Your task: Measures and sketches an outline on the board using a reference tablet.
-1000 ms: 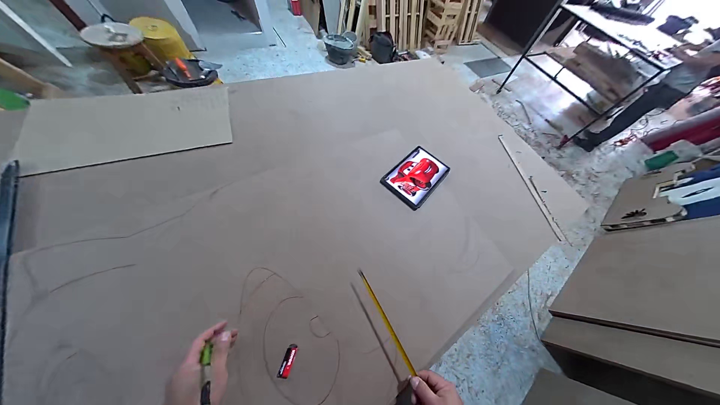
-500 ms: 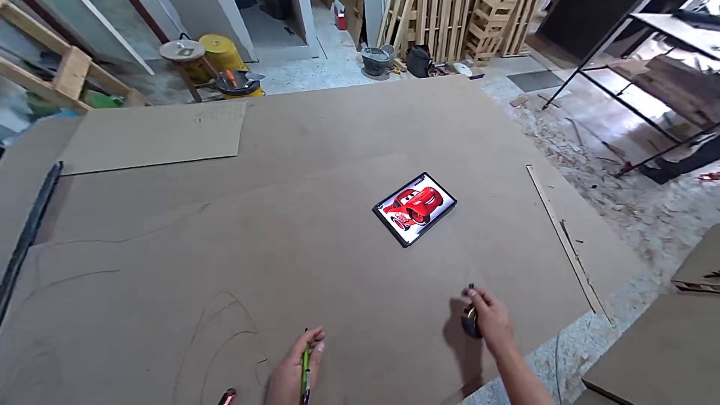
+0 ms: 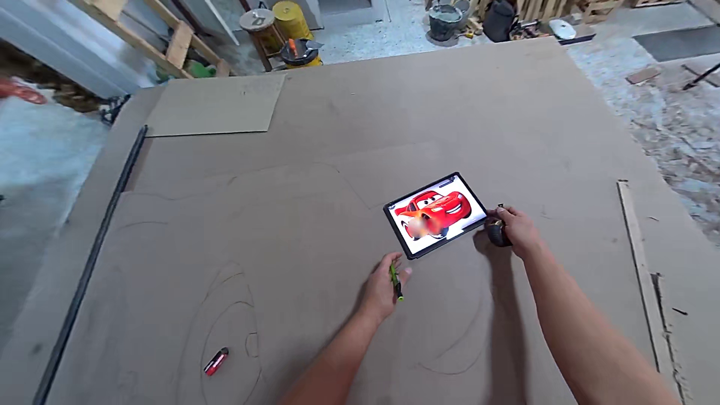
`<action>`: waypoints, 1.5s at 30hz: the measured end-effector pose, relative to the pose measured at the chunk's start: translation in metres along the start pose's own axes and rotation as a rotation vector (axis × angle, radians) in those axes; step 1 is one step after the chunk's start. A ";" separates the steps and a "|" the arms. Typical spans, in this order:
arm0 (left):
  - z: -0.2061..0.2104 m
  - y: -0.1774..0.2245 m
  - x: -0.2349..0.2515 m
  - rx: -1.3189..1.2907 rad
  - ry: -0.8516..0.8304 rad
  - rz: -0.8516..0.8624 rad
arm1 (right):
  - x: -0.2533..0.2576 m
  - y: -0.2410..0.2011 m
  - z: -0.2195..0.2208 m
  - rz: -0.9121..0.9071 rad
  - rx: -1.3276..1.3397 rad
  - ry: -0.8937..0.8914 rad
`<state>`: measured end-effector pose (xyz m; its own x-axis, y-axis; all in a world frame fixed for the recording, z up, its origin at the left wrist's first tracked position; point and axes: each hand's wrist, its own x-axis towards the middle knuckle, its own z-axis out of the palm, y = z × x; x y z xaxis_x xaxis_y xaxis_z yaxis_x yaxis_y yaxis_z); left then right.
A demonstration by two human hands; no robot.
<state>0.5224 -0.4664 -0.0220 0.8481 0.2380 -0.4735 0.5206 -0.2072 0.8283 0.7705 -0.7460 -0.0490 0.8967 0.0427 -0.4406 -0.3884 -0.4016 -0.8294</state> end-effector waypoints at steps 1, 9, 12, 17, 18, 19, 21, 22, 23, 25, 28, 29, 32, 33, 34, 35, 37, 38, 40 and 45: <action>-0.001 0.002 0.002 -0.025 0.001 -0.002 | -0.003 -0.002 0.000 0.007 0.027 -0.012; -0.032 -0.024 -0.012 -0.146 0.111 -0.022 | -0.099 0.019 0.006 0.056 0.125 -0.068; -0.064 -0.049 -0.042 -0.176 0.043 -0.011 | -0.170 0.043 0.023 0.121 0.172 -0.128; -0.087 -0.080 -0.112 0.006 -0.150 -0.016 | -0.289 0.068 0.089 0.124 0.162 -0.180; -0.087 -0.085 -0.124 0.005 -0.108 0.011 | -0.305 0.069 0.099 0.065 0.090 -0.153; -0.087 -0.088 -0.136 -0.012 -0.069 0.059 | -0.320 0.068 0.107 -0.004 0.015 -0.162; -0.086 -0.087 -0.158 -0.087 -0.088 0.157 | -0.345 0.065 0.119 -0.158 -0.160 -0.301; -0.085 -0.083 -0.166 -0.118 -0.141 0.184 | -0.355 0.062 0.126 -0.243 -0.254 -0.389; -0.084 -0.078 -0.174 -0.125 -0.207 0.190 | -0.364 0.058 0.133 -0.322 -0.333 -0.470; -0.088 -0.067 -0.184 -0.037 -0.336 0.173 | -0.378 0.050 0.149 -0.436 -0.428 -0.576; -0.101 -0.064 -0.188 0.192 -0.440 0.159 | -0.394 0.039 0.170 -0.477 -0.484 -0.613; -0.106 -0.065 -0.188 0.232 -0.479 0.156 | -0.399 0.037 0.175 -0.475 -0.490 -0.605; -0.122 -0.071 -0.187 0.282 -0.603 0.163 | -0.409 0.041 0.185 -0.487 -0.503 -0.612; -0.128 -0.071 -0.185 0.298 -0.632 0.161 | -0.410 0.043 0.185 -0.479 -0.504 -0.612; -0.134 -0.069 -0.180 0.312 -0.630 0.154 | -0.410 0.044 0.183 -0.452 -0.510 -0.602; -0.142 -0.065 -0.171 0.314 -0.590 0.149 | -0.408 0.045 0.178 -0.412 -0.515 -0.571; -0.159 -0.056 -0.144 0.269 -0.416 0.153 | -0.399 0.051 0.161 -0.326 -0.522 -0.439; -0.167 -0.052 -0.126 0.242 -0.305 0.173 | -0.392 0.058 0.151 -0.310 -0.520 -0.355; -0.174 -0.045 -0.088 0.298 -0.078 0.240 | -0.376 0.076 0.129 -0.326 -0.521 -0.205; -0.156 -0.041 -0.001 0.380 0.241 0.142 | -0.327 0.097 0.091 -0.307 -0.523 -0.064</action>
<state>0.4849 -0.3100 -0.0093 0.8898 0.3862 -0.2431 0.4384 -0.5753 0.6905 0.4197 -0.7161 -0.0167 0.9304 0.2760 -0.2414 0.0561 -0.7577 -0.6502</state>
